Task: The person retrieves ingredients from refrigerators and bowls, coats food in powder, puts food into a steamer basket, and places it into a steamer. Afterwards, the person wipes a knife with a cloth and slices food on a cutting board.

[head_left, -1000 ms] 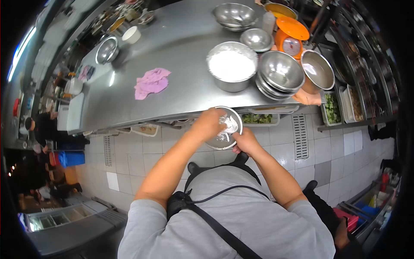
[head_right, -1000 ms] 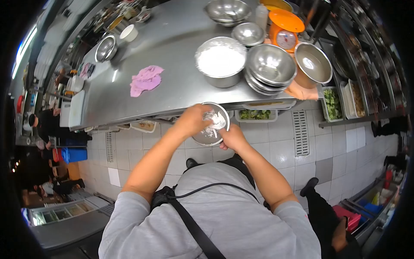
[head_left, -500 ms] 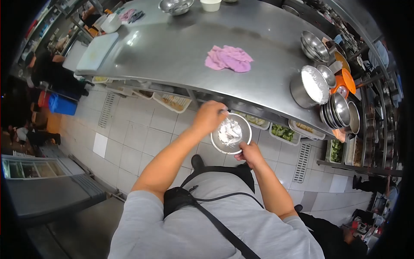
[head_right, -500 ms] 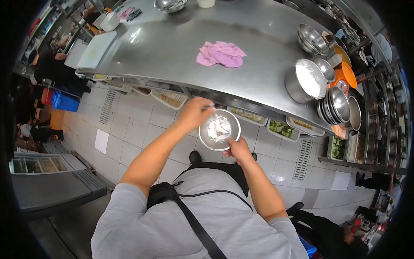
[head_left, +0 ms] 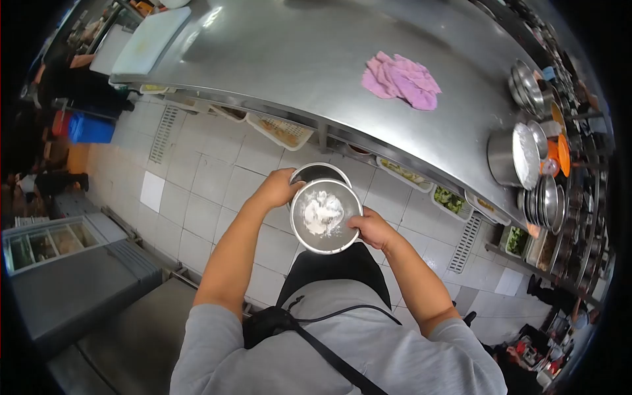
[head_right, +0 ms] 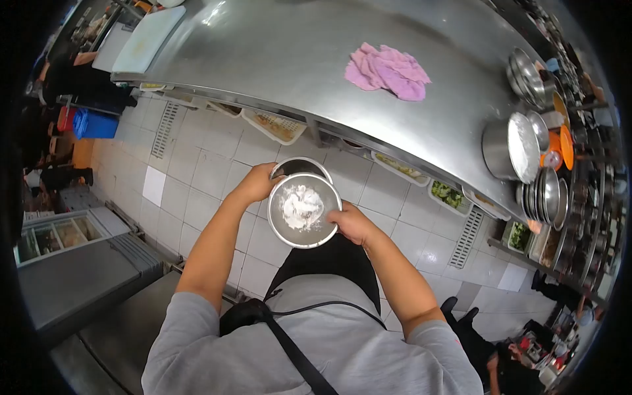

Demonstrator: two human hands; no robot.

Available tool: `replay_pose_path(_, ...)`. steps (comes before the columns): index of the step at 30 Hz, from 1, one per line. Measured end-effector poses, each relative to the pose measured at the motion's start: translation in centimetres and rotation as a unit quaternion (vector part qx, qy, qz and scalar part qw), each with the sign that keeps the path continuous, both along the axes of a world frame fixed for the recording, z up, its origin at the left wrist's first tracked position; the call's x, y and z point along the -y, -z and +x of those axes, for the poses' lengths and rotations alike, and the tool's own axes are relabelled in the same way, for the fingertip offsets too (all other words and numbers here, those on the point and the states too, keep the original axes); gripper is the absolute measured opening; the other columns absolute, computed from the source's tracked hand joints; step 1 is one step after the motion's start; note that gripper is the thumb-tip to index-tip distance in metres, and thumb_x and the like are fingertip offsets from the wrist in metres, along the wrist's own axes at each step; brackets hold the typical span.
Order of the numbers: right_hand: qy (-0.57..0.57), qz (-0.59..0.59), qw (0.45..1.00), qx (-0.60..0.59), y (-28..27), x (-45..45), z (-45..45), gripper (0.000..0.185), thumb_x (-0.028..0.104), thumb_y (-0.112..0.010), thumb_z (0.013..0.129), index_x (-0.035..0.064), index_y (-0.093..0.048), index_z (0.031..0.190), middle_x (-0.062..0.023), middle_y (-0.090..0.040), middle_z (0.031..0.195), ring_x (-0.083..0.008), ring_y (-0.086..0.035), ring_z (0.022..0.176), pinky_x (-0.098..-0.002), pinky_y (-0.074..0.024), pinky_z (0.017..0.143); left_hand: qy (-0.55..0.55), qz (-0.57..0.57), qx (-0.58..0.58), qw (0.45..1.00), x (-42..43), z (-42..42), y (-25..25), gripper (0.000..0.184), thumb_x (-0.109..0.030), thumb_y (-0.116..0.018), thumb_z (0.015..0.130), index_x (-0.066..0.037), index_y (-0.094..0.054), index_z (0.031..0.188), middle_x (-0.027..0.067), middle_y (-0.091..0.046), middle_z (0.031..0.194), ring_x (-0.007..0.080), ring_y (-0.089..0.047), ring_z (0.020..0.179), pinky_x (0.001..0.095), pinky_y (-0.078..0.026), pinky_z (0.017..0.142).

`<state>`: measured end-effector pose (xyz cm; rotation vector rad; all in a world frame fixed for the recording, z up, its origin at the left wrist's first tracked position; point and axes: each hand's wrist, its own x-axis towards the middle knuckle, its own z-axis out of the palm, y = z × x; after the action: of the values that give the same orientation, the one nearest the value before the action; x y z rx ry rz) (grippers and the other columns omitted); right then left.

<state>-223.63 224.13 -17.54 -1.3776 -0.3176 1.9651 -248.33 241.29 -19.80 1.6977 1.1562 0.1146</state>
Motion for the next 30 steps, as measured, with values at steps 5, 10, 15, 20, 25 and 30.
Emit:
replay_pose_path(5,-0.08,-0.005,0.996,0.05,7.2,-2.9,1.1,0.042,0.007,-0.064,0.087,-0.005,-0.059,0.127,-0.0125,-0.069,0.104,-0.0207,-0.07,0.082,-0.0334,-0.059,0.072,-0.098,0.093,-0.179,0.975,-4.2,-1.4,2.2,0.038,-0.021,-0.065,0.094,0.001,-0.064,0.125,0.0275,-0.071,0.111,0.042,-0.068,0.108,0.0488,-0.054,0.094)
replay_pose_path(10,-0.02,-0.096,0.984,0.148,19.5,-6.3,2.4,0.044,0.01,-0.056,0.096,-0.0068,-0.052,0.137,-0.0216,-0.068,0.119,-0.0294,-0.074,0.094,-0.0387,-0.0646,0.072,-0.119,0.127,-0.172,0.97,-9.8,-1.8,10.7,0.036,-0.017,-0.066,0.092,0.0,-0.066,0.123,0.0273,-0.072,0.109,0.0426,-0.07,0.104,0.0484,-0.054,0.093)
replay_pose_path(15,0.004,-0.064,0.986,0.154,33.6,-9.5,0.8,0.038,0.015,-0.051,0.103,-0.0033,-0.053,0.136,-0.0192,-0.069,0.118,-0.0274,-0.074,0.092,-0.0371,-0.0651,0.067,-0.068,0.071,-0.094,0.991,-9.8,2.2,26.5,0.033,-0.022,-0.07,0.091,0.001,-0.07,0.115,0.0252,-0.074,0.104,0.0409,-0.071,0.1,0.0464,-0.055,0.092)
replay_pose_path(20,0.047,-0.049,0.995,0.067,47.5,-10.1,1.8,0.03,0.023,-0.048,0.108,0.0026,-0.059,0.127,-0.0126,-0.073,0.105,-0.021,-0.072,0.078,-0.0343,-0.0619,0.061,-0.026,0.066,0.001,0.998,-10.9,4.3,36.4,0.045,-0.044,-0.071,0.093,0.0,-0.074,0.101,0.0229,-0.073,0.094,0.0409,-0.07,0.09,0.045,-0.056,0.081)
replay_pose_path(25,0.058,-0.022,0.995,0.082,56.9,-9.1,4.4,0.031,0.022,-0.048,0.108,0.0013,-0.059,0.129,-0.0137,-0.073,0.105,-0.0228,-0.073,0.079,-0.0356,-0.062,0.061,-0.036,0.289,-0.05,0.955,-15.8,2.8,46.3,0.045,-0.043,-0.071,0.093,0.0,-0.073,0.103,0.0205,-0.073,0.102,0.0407,-0.068,0.097,0.0475,-0.054,0.085)
replay_pose_path(30,0.084,-0.01,0.995,0.06,58.0,-7.4,5.3,0.03,0.018,-0.051,0.106,-0.0001,-0.058,0.129,-0.0152,-0.073,0.103,-0.0237,-0.073,0.077,-0.036,-0.0621,0.06,-0.053,0.449,-0.158,0.878,-14.9,3.5,50.9,0.042,-0.041,-0.071,0.093,-0.004,-0.071,0.113,0.0192,-0.071,0.111,0.0387,-0.065,0.108,0.0459,-0.051,0.094)
